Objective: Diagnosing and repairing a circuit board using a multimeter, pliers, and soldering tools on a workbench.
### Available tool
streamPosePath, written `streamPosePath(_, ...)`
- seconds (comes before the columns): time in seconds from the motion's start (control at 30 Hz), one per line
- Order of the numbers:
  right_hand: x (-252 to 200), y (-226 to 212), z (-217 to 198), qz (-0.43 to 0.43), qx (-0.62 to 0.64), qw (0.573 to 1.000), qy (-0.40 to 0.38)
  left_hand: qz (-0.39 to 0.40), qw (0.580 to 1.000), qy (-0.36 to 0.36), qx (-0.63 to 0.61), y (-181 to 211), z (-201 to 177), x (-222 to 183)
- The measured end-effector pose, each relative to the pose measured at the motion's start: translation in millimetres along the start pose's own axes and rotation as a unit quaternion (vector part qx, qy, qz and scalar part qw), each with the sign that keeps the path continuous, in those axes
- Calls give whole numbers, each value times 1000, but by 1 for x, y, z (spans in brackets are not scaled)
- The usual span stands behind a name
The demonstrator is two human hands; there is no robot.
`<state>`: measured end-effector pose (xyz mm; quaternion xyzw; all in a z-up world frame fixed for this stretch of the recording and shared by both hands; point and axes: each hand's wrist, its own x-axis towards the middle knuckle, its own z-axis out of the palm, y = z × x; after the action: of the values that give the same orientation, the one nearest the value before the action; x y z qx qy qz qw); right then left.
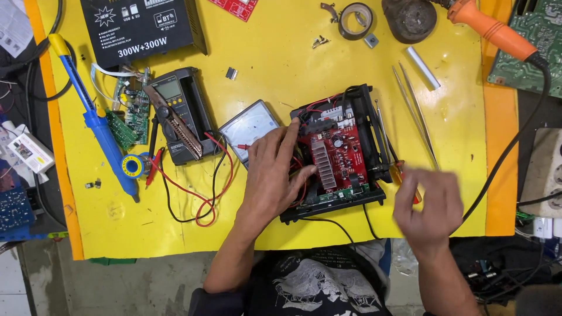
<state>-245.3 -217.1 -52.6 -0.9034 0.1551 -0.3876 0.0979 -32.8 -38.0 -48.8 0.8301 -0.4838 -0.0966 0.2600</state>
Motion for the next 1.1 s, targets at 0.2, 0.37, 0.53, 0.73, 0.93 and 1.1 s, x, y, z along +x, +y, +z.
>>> streamPosePath(0.2,-46,-101,6,-116,133,941,-289,20,997,-60,-54,-8,2,8)
streamPosePath(0.37,-59,-118,49,-27,18,964,-264,3,985,-144,-96,-9,-10,23)
streamPosePath(0.53,-68,-122,57,21,5,971,-240,-100,947,-202,-229,10,-32,42)
streamPosePath(0.73,-88,-112,51,62,39,965,-250,-132,912,-134,-363,-6,-2,55)
streamPosePath(0.93,-101,-105,55,264,248,893,-268,-199,820,-106,-526,-8,-6,51)
streamPosePath(1.1,-103,-99,59,455,153,776,-408,-169,827,-55,-533,-1,-16,37)
